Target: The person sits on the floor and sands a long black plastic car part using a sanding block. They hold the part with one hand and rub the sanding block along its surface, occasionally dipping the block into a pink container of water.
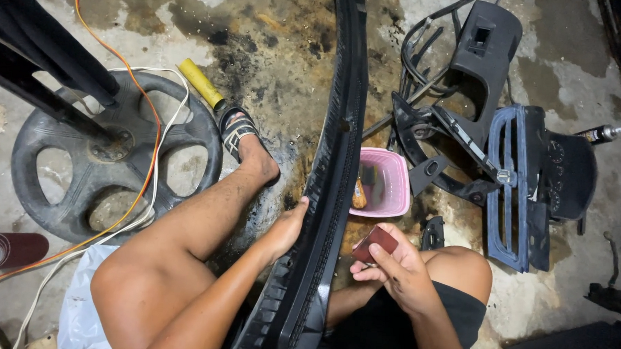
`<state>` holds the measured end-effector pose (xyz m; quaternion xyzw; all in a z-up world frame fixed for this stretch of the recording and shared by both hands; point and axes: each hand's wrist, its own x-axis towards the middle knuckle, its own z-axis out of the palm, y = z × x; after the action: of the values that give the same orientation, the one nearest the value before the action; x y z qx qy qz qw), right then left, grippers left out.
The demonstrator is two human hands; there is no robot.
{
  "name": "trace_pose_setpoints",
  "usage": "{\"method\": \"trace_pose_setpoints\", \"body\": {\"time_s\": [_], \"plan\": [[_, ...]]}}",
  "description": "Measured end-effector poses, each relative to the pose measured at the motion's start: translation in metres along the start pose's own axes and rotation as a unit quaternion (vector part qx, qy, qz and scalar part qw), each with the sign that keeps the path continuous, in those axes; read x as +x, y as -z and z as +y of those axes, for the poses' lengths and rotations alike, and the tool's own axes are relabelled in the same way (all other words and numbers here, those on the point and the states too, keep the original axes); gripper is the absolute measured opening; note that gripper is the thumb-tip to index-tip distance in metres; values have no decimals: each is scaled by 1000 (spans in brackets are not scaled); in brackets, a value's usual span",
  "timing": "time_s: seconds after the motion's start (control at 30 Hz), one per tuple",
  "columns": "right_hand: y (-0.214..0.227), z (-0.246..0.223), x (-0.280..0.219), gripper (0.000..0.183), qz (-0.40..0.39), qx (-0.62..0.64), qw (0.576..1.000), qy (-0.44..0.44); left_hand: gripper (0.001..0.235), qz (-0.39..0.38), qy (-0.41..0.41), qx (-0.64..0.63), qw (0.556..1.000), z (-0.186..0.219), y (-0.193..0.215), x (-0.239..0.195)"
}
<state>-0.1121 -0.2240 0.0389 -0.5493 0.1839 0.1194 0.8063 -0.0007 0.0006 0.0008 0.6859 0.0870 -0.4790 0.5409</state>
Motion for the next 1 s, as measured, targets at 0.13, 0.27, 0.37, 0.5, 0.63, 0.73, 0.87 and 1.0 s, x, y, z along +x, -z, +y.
{"method": "trace_pose_setpoints", "body": {"time_s": [0.13, 0.27, 0.37, 0.5, 0.63, 0.73, 0.87, 1.0], "plan": [[1, -5, 0, 37, -20, -3, 999, -30, 95, 3, 9, 1, 1000, 2, 0, -2], [15, 1, 15, 34, -21, -28, 999, -25, 92, -4, -24, -2, 1000, 0, -1, -1], [19, 9, 31, 16, 6, -131, 990, 57, 92, -3, -11, 2, 1000, 2, 0, -4], [21, 24, 69, 21, 55, -388, 882, 261, 86, 7, -47, -15, 999, 2, 2, -5], [27, 42, 96, 39, -75, -512, 745, 421, 85, 2, -59, -35, 998, 2, 0, -4], [25, 51, 84, 46, -209, -600, 644, 427, 86, -14, -47, -1, 999, 19, -1, -29], [43, 49, 107, 39, -211, -629, 598, 450, 85, 9, -58, -5, 998, -7, -2, 5], [57, 53, 141, 38, -221, -612, 598, 467, 84, -1, -65, -13, 998, 14, -4, -25]]}}
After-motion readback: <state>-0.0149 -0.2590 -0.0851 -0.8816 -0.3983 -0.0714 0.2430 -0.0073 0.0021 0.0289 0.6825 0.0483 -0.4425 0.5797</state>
